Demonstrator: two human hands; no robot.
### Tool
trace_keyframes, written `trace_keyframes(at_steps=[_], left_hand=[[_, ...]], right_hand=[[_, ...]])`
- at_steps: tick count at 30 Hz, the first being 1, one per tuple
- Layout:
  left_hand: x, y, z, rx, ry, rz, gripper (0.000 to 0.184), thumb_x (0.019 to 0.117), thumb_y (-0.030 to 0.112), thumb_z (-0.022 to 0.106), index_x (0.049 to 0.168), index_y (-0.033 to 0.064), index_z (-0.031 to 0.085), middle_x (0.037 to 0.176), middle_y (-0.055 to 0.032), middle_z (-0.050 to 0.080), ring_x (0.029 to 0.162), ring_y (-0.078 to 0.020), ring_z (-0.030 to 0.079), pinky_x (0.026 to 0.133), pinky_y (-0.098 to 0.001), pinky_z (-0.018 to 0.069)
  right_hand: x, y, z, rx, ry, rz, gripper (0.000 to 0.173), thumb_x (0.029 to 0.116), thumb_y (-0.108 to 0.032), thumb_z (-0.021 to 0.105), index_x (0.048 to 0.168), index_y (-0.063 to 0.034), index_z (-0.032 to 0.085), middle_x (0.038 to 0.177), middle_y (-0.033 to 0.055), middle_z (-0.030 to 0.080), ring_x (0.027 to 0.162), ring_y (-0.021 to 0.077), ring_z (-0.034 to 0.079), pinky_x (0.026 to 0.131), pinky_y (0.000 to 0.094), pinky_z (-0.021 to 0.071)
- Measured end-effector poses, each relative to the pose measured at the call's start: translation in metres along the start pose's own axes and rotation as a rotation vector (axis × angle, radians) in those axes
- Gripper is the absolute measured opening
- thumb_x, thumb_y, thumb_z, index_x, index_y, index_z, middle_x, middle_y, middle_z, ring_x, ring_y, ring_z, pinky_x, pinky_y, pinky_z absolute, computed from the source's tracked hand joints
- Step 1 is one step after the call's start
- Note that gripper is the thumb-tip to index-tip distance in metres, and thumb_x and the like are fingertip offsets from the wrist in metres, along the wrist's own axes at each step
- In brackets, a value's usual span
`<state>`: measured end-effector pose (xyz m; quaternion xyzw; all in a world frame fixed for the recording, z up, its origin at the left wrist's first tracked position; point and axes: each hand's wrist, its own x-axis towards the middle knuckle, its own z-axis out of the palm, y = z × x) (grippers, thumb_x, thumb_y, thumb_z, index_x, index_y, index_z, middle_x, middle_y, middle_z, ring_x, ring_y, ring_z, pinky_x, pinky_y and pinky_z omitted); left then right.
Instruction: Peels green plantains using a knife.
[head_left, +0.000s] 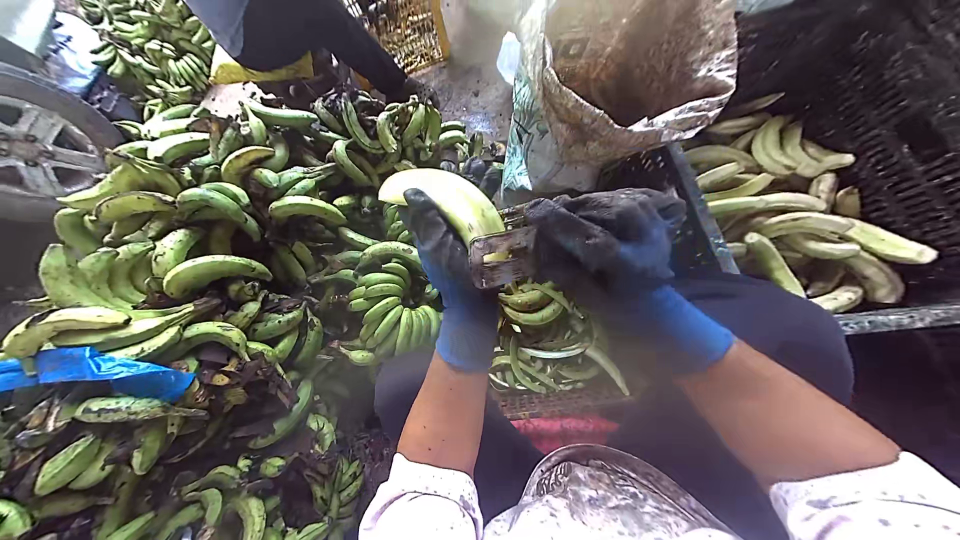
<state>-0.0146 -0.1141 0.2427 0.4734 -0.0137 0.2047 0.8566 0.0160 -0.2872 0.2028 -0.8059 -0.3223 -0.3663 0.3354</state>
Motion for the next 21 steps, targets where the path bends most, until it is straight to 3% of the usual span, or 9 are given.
trace_keyframes(at_steps=[3,4,6,7,9,11,14,19,21], left_hand=[[-0.021,0.009,-0.021,0.216,-0.229,-0.149,0.033,0.1113,0.034,0.035,0.137,0.0221,0.052,0.113,0.0009,0.066,0.095,-0.0073,0.065,0.077,-0.0260,0.0576],[-0.021,0.016,-0.029,0.306,-0.363,-0.263,0.037,0.1098,0.029,0.040,0.145,0.0209,0.049,0.117,-0.0030,0.066,0.094,-0.0101,0.066,0.076,-0.0284,0.0587],[-0.010,0.022,-0.032,0.414,-0.565,-0.461,0.055,0.1023,0.024,0.049,0.157,0.0226,0.039,0.132,-0.0064,0.063,0.102,-0.0139,0.067,0.083,-0.0343,0.0589],[-0.005,0.020,-0.032,0.430,-0.607,-0.499,0.058,0.1017,0.022,0.049,0.158,0.0229,0.036,0.135,-0.0064,0.062,0.105,-0.0141,0.066,0.086,-0.0353,0.0586],[0.000,0.013,-0.037,0.373,-0.564,-0.447,0.055,0.1050,0.025,0.042,0.159,0.0272,0.033,0.135,-0.0079,0.061,0.104,-0.0182,0.067,0.084,-0.0402,0.0593],[-0.002,0.009,-0.034,0.172,-0.390,-0.345,0.043,0.1095,0.043,0.033,0.147,0.0258,0.047,0.120,-0.0060,0.066,0.095,-0.0169,0.067,0.076,-0.0370,0.0604],[0.003,0.014,-0.021,-0.212,-0.180,-0.323,0.058,0.1080,0.057,0.021,0.134,0.0189,0.056,0.116,0.0017,0.067,0.099,-0.0053,0.067,0.083,-0.0226,0.0574],[-0.002,0.015,-0.016,-0.074,-0.141,-0.267,0.042,0.1093,0.049,0.030,0.125,0.0229,0.058,0.106,0.0012,0.067,0.091,-0.0081,0.067,0.074,-0.0259,0.0586],[-0.002,0.015,-0.016,0.058,-0.132,-0.248,0.047,0.1090,0.053,0.027,0.127,0.0229,0.059,0.105,0.0003,0.069,0.089,-0.0091,0.068,0.073,-0.0286,0.0596]], right_hand=[[0.023,0.009,-0.006,0.086,-0.103,0.111,0.044,0.0984,-0.047,0.062,0.126,-0.0128,0.070,0.120,0.0207,0.068,0.112,0.0376,0.064,0.098,0.0594,0.0433],[0.039,0.005,-0.014,0.107,-0.197,0.248,0.042,0.1003,-0.038,0.061,0.126,-0.0064,0.069,0.123,0.0235,0.066,0.114,0.0403,0.063,0.099,0.0606,0.0442],[0.076,-0.015,-0.033,0.110,-0.422,0.582,0.034,0.1057,-0.018,0.052,0.131,-0.0008,0.065,0.131,0.0220,0.062,0.123,0.0359,0.058,0.106,0.0540,0.0421],[0.084,-0.016,-0.036,0.091,-0.482,0.680,0.035,0.1079,-0.019,0.048,0.134,-0.0028,0.064,0.134,0.0195,0.062,0.125,0.0327,0.057,0.107,0.0524,0.0406],[0.052,0.016,-0.018,0.022,-0.347,0.564,0.047,0.1057,-0.043,0.044,0.134,-0.0125,0.067,0.132,0.0156,0.066,0.121,0.0321,0.062,0.100,0.0606,0.0425],[0.018,0.024,0.000,0.037,-0.119,0.289,0.053,0.1020,-0.056,0.049,0.126,-0.0134,0.069,0.123,0.0202,0.067,0.113,0.0373,0.064,0.095,0.0654,0.0430],[0.000,0.001,0.004,0.018,0.017,-0.058,0.045,0.0969,-0.052,0.063,0.135,-0.0271,0.064,0.124,0.0103,0.066,0.120,0.0266,0.059,0.108,0.0506,0.0356],[0.010,0.000,0.003,0.085,-0.083,-0.017,0.048,0.0958,-0.053,0.062,0.133,-0.0229,0.068,0.120,0.0160,0.070,0.110,0.0304,0.064,0.096,0.0545,0.0398],[0.006,0.001,0.004,0.050,-0.036,-0.038,0.047,0.0962,-0.053,0.062,0.134,-0.0250,0.066,0.119,0.0131,0.069,0.112,0.0281,0.063,0.099,0.0524,0.0386]])
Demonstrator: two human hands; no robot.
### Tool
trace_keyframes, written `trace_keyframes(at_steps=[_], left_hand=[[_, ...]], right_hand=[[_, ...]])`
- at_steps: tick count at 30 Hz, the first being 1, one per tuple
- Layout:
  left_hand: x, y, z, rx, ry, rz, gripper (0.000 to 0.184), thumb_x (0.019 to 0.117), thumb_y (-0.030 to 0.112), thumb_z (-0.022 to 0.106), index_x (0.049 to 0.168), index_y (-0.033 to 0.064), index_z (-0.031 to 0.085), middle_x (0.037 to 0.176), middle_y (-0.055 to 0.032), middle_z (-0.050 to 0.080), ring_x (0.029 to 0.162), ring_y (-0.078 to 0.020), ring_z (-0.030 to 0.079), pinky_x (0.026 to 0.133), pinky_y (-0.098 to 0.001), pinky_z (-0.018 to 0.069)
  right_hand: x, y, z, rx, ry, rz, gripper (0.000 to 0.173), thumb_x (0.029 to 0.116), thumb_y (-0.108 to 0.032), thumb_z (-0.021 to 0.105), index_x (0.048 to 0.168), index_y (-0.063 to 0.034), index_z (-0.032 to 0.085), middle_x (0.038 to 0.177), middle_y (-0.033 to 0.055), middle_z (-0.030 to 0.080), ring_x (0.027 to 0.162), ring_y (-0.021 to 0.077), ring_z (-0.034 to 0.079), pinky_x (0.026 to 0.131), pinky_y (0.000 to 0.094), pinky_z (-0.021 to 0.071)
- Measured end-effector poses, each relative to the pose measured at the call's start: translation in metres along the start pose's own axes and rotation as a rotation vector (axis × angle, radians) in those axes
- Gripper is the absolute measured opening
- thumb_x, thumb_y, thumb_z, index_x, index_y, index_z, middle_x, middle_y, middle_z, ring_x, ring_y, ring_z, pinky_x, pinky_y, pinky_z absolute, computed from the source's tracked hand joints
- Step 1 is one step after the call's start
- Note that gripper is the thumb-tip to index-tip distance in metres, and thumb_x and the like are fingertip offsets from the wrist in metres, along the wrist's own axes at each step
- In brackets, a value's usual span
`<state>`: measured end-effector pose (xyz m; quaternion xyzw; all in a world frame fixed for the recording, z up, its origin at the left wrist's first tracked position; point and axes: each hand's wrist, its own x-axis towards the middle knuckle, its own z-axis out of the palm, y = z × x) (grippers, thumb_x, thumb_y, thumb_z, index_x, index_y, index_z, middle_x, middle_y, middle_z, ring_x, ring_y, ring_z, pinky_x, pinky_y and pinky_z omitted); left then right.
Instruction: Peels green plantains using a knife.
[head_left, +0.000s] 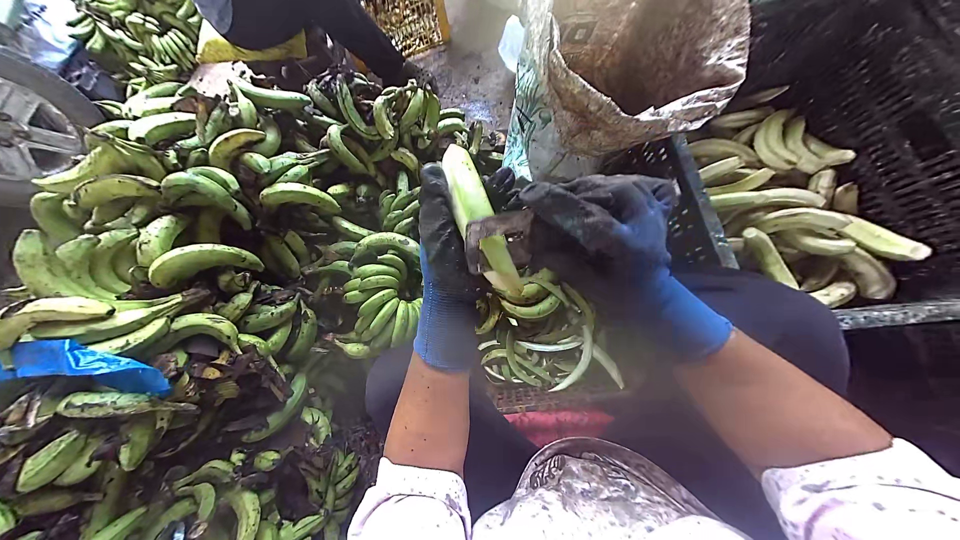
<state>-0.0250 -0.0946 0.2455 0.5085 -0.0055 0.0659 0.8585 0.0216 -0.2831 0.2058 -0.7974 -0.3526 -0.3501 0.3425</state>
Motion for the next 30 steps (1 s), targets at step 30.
trace_keyframes(at_steps=[30], left_hand=[[-0.006,-0.008,-0.024,0.184,0.125,-0.085,0.040,0.1099,0.046,0.031,0.123,0.0211,0.059,0.096,-0.0039,0.068,0.076,-0.0117,0.065,0.062,-0.0285,0.0564]], right_hand=[[0.001,0.017,-0.023,0.267,-0.398,0.049,0.048,0.0958,-0.063,0.056,0.130,-0.0327,0.070,0.124,0.0066,0.070,0.112,0.0252,0.064,0.094,0.0588,0.0427]])
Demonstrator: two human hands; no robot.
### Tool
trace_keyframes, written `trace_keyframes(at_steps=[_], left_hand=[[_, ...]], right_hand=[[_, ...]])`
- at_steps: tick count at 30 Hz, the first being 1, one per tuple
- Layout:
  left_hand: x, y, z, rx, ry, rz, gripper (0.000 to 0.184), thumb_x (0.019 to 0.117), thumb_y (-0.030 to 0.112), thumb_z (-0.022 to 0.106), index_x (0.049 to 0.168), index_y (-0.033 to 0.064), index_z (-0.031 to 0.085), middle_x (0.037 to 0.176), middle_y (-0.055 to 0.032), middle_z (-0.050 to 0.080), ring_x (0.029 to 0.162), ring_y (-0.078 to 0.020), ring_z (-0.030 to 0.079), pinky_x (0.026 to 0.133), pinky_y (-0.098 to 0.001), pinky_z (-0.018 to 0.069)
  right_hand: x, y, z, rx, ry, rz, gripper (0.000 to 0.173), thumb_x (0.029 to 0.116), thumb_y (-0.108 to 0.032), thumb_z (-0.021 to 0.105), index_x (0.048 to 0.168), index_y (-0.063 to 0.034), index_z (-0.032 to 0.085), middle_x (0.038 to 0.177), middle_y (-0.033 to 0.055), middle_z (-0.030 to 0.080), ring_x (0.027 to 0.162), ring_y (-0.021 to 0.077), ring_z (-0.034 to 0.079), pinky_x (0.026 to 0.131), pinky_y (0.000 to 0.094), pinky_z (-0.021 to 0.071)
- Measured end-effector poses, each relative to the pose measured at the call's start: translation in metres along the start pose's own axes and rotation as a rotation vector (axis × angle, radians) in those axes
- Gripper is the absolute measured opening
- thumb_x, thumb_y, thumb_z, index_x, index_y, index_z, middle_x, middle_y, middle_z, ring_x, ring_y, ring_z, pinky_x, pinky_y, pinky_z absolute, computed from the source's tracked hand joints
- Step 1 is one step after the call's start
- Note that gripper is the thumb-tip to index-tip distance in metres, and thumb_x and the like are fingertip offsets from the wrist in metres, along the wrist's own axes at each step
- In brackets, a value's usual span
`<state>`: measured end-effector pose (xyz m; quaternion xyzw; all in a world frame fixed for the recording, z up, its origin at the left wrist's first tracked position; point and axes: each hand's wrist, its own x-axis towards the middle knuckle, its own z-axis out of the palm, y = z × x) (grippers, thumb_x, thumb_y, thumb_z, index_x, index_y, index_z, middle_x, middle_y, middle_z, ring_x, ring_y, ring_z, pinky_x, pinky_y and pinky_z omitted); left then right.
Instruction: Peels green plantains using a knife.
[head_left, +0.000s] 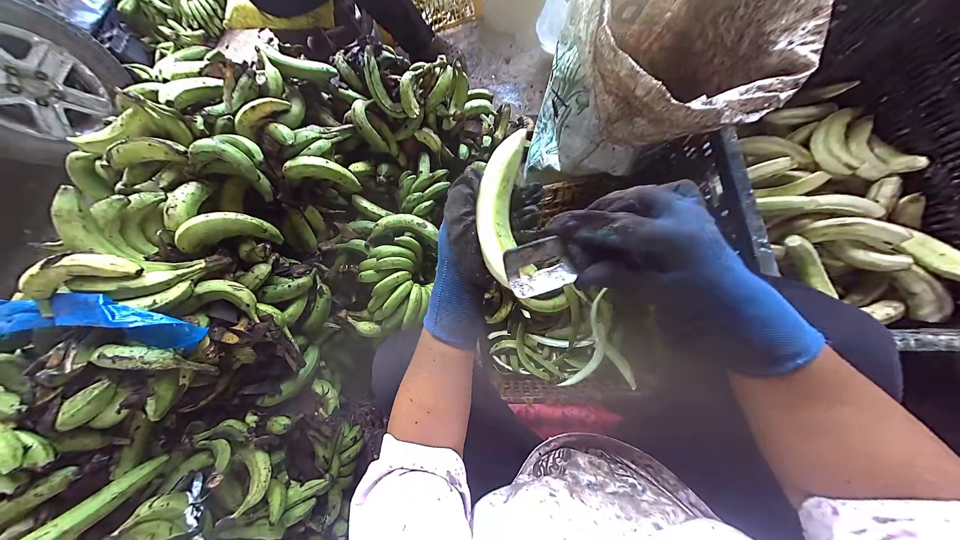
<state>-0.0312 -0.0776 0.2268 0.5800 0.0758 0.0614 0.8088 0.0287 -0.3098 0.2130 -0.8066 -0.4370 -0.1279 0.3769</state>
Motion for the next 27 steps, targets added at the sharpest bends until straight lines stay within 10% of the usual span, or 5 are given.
trace_keyframes(at_steps=[4,9,12,17,27], left_hand=[[-0.008,-0.006,0.008,0.409,-0.066,0.161,0.042,0.1112,0.032,0.030,0.146,0.0211,0.050,0.131,-0.0015,0.062,0.111,-0.0117,0.063,0.091,-0.0358,0.0563],[0.012,-0.009,-0.007,-0.028,-0.179,0.001,0.038,0.1105,0.036,0.025,0.128,0.0189,0.054,0.099,-0.0076,0.067,0.076,-0.0163,0.065,0.061,-0.0317,0.0565],[0.034,-0.022,0.003,-0.176,-0.433,-0.002,0.037,0.1054,0.026,0.038,0.128,0.0042,0.059,0.116,-0.0099,0.068,0.105,-0.0193,0.066,0.092,-0.0389,0.0571],[0.044,-0.057,0.018,-0.104,-0.518,-0.195,0.020,0.1034,0.020,0.048,0.111,0.0134,0.065,0.099,0.0008,0.072,0.092,-0.0081,0.068,0.083,-0.0290,0.0584],[0.046,-0.262,-0.005,1.735,-0.720,-0.470,0.070,0.0958,0.029,0.066,0.156,0.0064,0.038,0.157,-0.0279,0.037,0.145,-0.0485,0.035,0.116,-0.0700,0.0256]], right_hand=[[0.008,0.007,0.016,-0.104,0.207,0.358,0.059,0.0934,-0.060,0.061,0.124,-0.0104,0.070,0.125,0.0280,0.062,0.109,0.0459,0.062,0.086,0.0670,0.0458],[0.022,0.015,0.001,0.812,0.423,0.597,0.029,0.1015,-0.024,0.059,0.128,-0.0110,0.061,0.118,-0.0023,0.067,0.097,0.0068,0.067,0.081,0.0267,0.0599],[0.005,-0.024,0.010,1.224,0.018,0.511,0.026,0.0968,-0.015,0.057,0.121,-0.0105,0.065,0.113,-0.0001,0.072,0.092,0.0120,0.070,0.077,0.0324,0.0625],[-0.010,-0.029,-0.006,0.325,-0.063,0.466,0.036,0.0915,-0.048,0.070,0.120,-0.0255,0.076,0.131,0.0059,0.062,0.115,0.0162,0.062,0.094,0.0416,0.0549],[-0.022,-0.005,-0.056,0.130,0.651,0.366,0.043,0.0885,-0.043,0.076,0.115,-0.0091,0.076,0.146,0.0248,0.050,0.132,0.0300,0.053,0.108,0.0446,0.0478]])
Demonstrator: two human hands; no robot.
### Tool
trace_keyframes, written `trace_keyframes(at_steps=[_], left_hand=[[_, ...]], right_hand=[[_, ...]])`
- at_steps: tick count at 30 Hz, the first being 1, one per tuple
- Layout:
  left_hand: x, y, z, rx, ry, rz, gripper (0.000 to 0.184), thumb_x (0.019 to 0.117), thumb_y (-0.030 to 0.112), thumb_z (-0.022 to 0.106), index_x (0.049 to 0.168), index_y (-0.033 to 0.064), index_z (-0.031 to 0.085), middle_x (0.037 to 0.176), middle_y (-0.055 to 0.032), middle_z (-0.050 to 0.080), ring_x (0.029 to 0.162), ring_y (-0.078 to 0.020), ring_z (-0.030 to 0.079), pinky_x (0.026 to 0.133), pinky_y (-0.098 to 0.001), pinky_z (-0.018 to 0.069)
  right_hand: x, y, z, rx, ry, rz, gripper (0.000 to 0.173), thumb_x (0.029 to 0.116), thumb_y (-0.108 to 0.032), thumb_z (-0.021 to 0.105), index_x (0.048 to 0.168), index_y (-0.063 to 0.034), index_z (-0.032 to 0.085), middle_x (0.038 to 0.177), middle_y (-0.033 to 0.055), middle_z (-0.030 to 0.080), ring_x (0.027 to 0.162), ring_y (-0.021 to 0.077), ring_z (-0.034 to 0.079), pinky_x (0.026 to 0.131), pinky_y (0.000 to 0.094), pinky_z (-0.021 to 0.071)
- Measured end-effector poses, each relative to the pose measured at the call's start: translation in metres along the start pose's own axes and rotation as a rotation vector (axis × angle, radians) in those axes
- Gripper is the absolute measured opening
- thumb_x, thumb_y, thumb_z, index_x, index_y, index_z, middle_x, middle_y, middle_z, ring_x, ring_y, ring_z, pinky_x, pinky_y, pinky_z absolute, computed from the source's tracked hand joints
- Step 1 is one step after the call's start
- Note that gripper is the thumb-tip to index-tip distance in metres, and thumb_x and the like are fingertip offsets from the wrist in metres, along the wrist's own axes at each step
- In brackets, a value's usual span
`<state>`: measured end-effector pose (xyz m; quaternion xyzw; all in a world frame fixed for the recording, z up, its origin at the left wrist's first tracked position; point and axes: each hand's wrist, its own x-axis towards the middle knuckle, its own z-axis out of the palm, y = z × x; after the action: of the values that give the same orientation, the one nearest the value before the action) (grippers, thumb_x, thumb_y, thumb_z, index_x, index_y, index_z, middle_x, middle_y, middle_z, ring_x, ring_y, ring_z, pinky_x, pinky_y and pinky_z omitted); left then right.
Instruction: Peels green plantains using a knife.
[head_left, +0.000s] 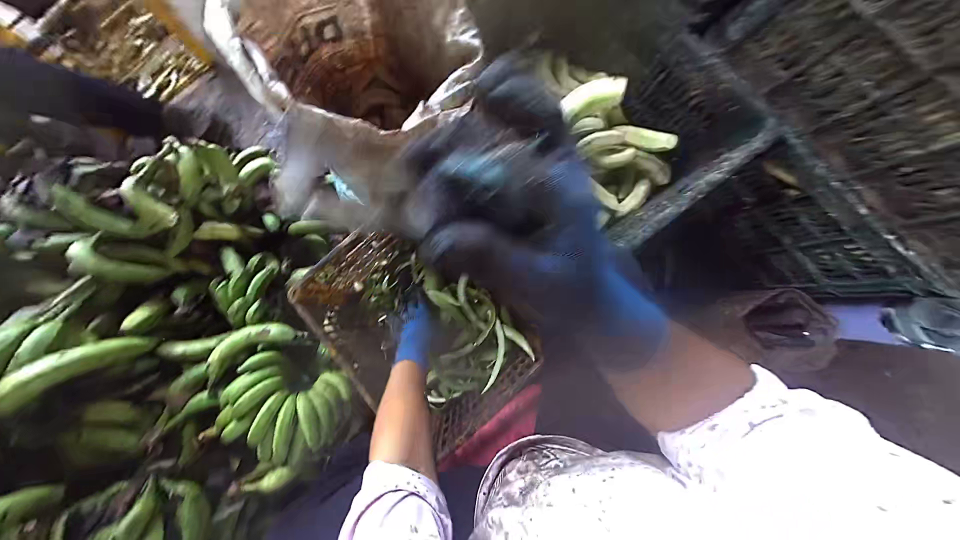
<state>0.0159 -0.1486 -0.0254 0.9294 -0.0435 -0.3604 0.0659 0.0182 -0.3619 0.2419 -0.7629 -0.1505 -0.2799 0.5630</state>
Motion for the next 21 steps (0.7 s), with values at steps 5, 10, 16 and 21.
trace_keyframes(at_steps=[5,10,16,21], left_hand=[[-0.028,0.003,0.012,0.064,0.027,-0.078,0.066,0.0939,0.019,0.067,0.153,0.0027,0.042,0.147,-0.0295,0.048,0.138,-0.0483,0.043,0.110,-0.0642,0.0374],[-0.043,0.000,0.013,0.010,-0.023,-0.173,0.093,0.0857,0.033,0.075,0.162,0.0184,0.024,0.141,-0.0223,0.057,0.129,-0.0439,0.055,0.104,-0.0663,0.0429],[-0.070,0.016,-0.019,-0.306,0.079,-0.022,0.074,0.0918,0.027,0.066,0.157,0.0124,0.033,0.133,-0.0227,0.062,0.122,-0.0399,0.061,0.101,-0.0627,0.0480],[-0.072,0.014,0.031,-0.308,-0.043,0.001,0.070,0.0965,0.038,0.066,0.155,0.0101,0.040,0.153,-0.0276,0.043,0.139,-0.0464,0.044,0.110,-0.0651,0.0391]], right_hand=[[-0.005,0.001,0.026,0.074,-0.359,0.118,0.036,0.0901,-0.036,0.075,0.121,-0.0185,0.076,0.140,0.0096,0.059,0.124,0.0199,0.059,0.089,0.0421,0.0554],[0.003,0.005,0.019,0.399,-0.280,0.265,0.027,0.0962,-0.020,0.068,0.117,-0.0044,0.073,0.123,0.0083,0.069,0.115,0.0143,0.064,0.099,0.0352,0.0549],[-0.012,-0.005,0.015,1.115,-0.095,0.605,0.028,0.1080,-0.019,0.043,0.128,-0.0045,0.056,0.111,0.0089,0.066,0.087,0.0153,0.067,0.074,0.0317,0.0603],[-0.042,0.016,0.008,1.209,-0.018,0.681,0.032,0.1120,-0.031,0.032,0.127,-0.0120,0.052,0.110,0.0063,0.061,0.088,0.0156,0.064,0.070,0.0304,0.0579]])
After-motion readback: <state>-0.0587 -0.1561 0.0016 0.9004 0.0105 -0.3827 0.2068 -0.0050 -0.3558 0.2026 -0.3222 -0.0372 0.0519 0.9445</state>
